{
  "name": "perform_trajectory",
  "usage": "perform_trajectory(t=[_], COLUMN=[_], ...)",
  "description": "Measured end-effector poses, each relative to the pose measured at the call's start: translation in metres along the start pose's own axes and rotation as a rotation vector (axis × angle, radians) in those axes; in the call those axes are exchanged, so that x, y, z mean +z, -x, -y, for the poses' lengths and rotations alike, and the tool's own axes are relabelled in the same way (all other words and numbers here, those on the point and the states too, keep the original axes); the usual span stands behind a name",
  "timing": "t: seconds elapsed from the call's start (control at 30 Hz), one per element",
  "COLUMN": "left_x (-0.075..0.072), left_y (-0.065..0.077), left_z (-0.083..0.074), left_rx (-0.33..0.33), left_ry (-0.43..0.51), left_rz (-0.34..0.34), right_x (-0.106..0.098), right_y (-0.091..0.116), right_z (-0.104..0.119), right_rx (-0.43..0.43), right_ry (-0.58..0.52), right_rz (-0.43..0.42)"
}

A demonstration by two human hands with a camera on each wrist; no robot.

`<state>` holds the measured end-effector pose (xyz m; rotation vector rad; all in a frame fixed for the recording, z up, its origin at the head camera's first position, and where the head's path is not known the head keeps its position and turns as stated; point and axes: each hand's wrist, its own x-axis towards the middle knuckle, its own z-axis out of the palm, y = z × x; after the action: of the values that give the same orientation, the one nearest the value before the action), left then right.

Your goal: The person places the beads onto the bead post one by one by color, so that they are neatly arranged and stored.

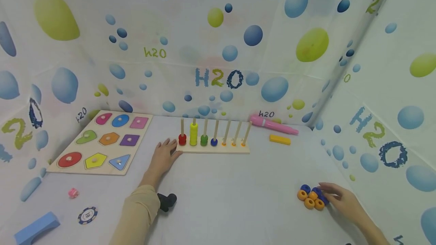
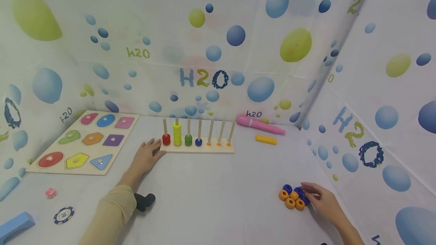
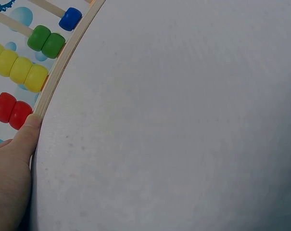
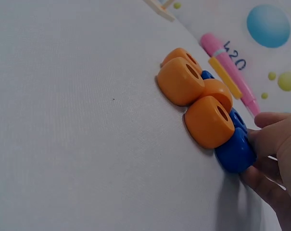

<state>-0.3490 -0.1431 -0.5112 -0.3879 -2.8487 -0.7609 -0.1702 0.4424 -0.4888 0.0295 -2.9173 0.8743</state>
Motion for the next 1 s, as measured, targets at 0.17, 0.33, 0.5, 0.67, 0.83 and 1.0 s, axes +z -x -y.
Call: perform_trajectory(t=[0.17, 0.33, 0.5, 0.67, 0.83, 1.0], left_x=[0.000, -0.002, -0.001, 0.000, 0.000, -0.001], left_y=[-0.001, -0.001, 0.000, 0.001, 0.000, 0.000], left_z=[0.000, -0.001, -0.001, 0.000, 0.000, -0.001], left_rx=[0.001, 0.004, 0.013, 0.020, 0.015, 0.012], left_ry=[0.006, -0.002, -0.004, 0.008, 0.007, 0.017], left_rz=[0.009, 0.005, -0.012, -0.025, -0.014, -0.016], right_x=[0.002, 0.004, 0.006, 0.006, 0.006, 0.007], right_y=[-0.007, -0.015, -0.021, -0.026, -0.036, -0.054], right_z=[0.003, 0.009, 0.016, 0.021, 0.026, 0.046], right_rx=[0.038, 0.020, -0.006, -0.025, -0.086, -0.209], right_ry=[-0.017, -0.027, 0.018, 0.043, 0.034, -0.057], right_rz=[0.037, 0.063, 0.048, 0.027, -0.097, -0.206])
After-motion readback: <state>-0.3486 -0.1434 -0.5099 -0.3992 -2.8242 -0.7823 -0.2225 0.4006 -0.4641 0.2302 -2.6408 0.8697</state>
